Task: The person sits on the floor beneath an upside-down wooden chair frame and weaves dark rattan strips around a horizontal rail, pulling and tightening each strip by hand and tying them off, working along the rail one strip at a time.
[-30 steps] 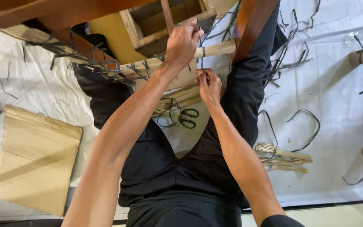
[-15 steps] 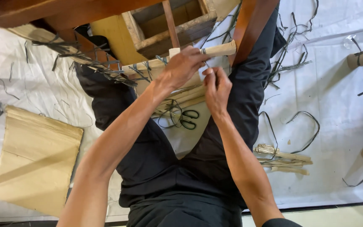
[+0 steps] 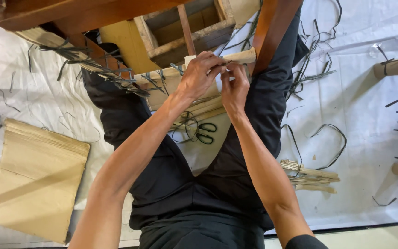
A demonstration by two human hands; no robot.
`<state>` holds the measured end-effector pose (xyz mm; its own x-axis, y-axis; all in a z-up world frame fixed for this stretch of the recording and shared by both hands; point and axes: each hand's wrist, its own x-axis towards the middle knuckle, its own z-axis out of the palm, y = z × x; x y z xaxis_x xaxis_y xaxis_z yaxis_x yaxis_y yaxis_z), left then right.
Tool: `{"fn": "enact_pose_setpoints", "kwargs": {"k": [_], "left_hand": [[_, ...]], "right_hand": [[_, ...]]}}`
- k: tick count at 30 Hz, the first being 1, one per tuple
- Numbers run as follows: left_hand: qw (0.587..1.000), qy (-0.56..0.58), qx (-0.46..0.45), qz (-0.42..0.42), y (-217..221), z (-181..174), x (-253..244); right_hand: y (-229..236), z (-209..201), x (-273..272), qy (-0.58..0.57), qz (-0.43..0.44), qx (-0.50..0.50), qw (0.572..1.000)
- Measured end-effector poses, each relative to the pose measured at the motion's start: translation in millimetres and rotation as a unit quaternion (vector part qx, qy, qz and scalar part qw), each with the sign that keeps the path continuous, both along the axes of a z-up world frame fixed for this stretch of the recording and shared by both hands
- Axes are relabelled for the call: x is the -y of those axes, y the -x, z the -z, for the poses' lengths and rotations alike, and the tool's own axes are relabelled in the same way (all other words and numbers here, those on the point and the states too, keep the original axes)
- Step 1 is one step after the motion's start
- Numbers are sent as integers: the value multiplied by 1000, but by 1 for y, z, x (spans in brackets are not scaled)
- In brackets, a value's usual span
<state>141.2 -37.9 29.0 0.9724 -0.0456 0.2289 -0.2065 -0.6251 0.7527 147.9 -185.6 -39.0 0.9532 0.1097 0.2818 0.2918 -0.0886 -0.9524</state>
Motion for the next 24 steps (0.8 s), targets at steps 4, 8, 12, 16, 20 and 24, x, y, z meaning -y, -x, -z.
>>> {"fn": "enact_pose_setpoints", "kwargs": {"k": [4,8,12,16,20,24], "left_hand": [[995,85,-15,-51,4,4,1],[979,162,-50,-115,15,-15,9],[1000,14,15,-19,17,-16,12],[995,-73,66,13,-2,-4,8],[987,-136,78,27,-17,-31,-3],[967,-207,147,17,-34,-18,-17]], "right_hand": [[0,-13,-5,-57,21,-160,985],[-9,-3,-7,-18,39,-169,985],[-13,-14,-4,-20,-21,27,999],[-10,-3,6,91,-20,23,995],[-8,-1,10,85,-18,-1,996],[-7,-37,2,44,-32,-22,998]]}}
